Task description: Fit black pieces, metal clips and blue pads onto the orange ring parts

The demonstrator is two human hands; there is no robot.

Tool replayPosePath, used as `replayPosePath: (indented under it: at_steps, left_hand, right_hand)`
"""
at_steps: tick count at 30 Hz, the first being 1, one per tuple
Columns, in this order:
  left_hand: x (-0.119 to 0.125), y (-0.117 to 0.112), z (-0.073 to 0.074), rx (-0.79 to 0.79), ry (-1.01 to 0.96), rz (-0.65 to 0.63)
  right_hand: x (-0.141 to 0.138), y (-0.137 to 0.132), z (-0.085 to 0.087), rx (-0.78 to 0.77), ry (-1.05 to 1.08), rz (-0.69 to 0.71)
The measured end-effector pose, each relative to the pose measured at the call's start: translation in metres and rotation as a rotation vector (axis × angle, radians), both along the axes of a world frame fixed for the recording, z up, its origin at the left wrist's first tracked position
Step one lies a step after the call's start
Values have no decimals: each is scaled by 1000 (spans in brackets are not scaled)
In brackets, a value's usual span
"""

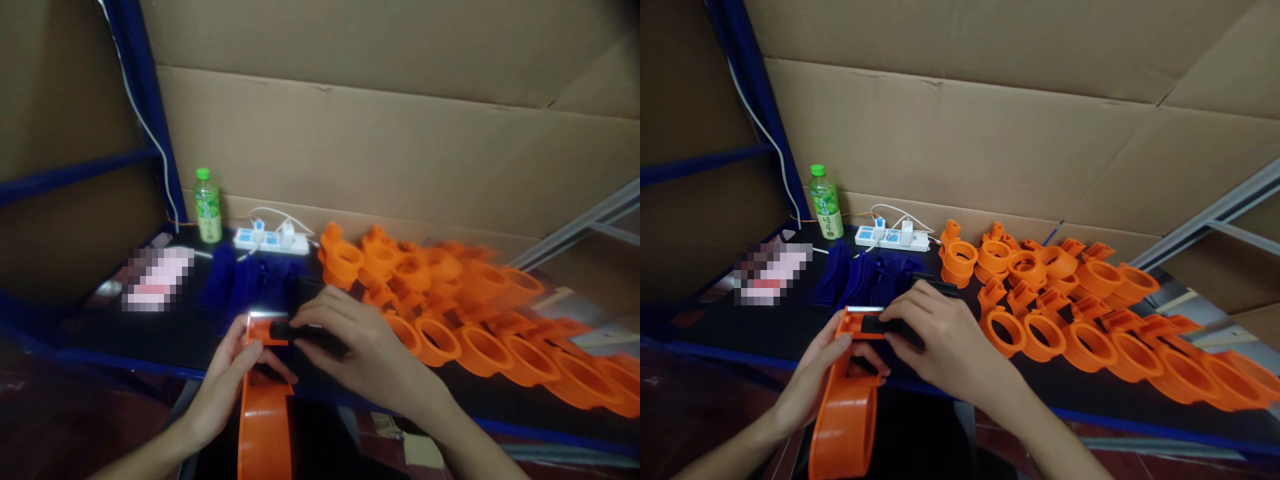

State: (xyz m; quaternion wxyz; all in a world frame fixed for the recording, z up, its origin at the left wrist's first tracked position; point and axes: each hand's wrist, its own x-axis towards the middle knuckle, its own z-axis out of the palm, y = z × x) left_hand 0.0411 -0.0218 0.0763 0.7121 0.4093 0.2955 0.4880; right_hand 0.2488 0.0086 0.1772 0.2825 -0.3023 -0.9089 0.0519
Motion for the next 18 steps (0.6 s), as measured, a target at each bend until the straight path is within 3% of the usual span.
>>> replayPosePath:
  at_steps: [6, 13, 18]
  left_hand:
    - [2, -5, -3, 3, 6, 8]
    - [1, -6, -15, -82, -67, -1]
    - [-2, -4, -28, -157, -42, 115]
  right_hand:
    - [-22, -10, -11, 171, -167, -47]
    - [-29, -22, -21, 132, -42, -100]
    - [-36, -33, -27, 184, -2, -112]
